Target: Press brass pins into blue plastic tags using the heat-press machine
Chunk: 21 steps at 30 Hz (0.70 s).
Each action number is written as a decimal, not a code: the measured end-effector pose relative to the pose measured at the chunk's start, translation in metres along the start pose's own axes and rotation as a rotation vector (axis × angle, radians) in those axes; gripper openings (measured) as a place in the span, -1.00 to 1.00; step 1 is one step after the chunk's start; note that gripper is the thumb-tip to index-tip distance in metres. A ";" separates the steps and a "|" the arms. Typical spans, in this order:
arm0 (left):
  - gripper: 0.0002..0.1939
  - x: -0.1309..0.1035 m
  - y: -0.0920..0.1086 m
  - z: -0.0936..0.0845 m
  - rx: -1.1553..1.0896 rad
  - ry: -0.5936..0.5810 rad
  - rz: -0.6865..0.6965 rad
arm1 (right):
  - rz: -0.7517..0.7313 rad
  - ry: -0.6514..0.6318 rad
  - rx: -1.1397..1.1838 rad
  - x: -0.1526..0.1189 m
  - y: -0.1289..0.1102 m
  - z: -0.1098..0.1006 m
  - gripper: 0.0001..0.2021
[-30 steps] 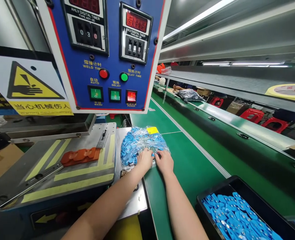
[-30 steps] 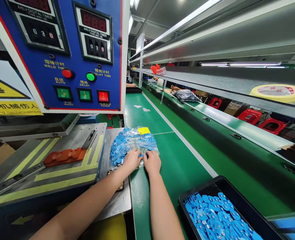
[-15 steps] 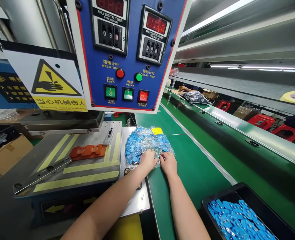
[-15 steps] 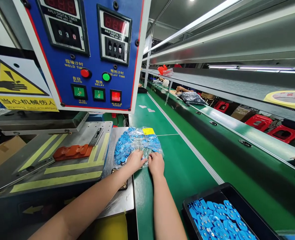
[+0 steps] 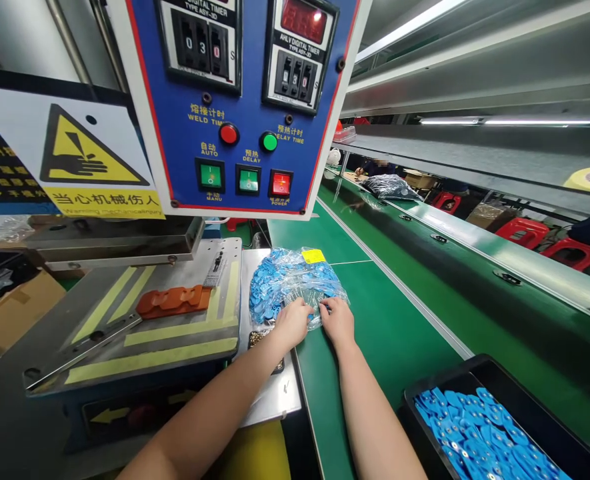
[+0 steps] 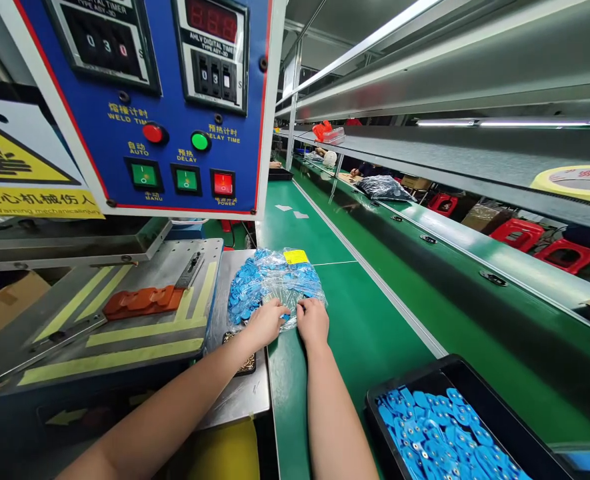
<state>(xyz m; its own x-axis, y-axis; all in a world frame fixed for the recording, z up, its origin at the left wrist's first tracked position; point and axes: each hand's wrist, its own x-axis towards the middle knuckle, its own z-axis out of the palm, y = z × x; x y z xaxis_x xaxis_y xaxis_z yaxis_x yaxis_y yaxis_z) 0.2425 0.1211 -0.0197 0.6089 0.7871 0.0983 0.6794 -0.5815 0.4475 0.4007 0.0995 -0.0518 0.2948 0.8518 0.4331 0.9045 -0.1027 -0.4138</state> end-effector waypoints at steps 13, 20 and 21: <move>-0.83 -0.016 0.013 -0.015 0.008 0.049 0.033 | -0.088 0.143 0.185 0.007 0.008 -0.003 -0.75; -0.83 -0.131 -0.012 -0.086 -0.183 0.251 0.320 | -0.261 0.316 0.384 -0.001 -0.042 -0.027 -0.86; -0.81 -0.151 -0.026 -0.102 -0.179 0.263 0.306 | -0.305 0.301 0.417 -0.005 -0.059 -0.031 -0.87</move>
<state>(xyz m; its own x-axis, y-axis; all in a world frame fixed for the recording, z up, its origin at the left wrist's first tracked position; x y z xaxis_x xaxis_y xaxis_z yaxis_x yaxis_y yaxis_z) 0.0913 0.0384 0.0446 0.6303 0.6233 0.4628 0.3886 -0.7694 0.5069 0.3549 0.0850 -0.0046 0.1699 0.6221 0.7643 0.7830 0.3857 -0.4880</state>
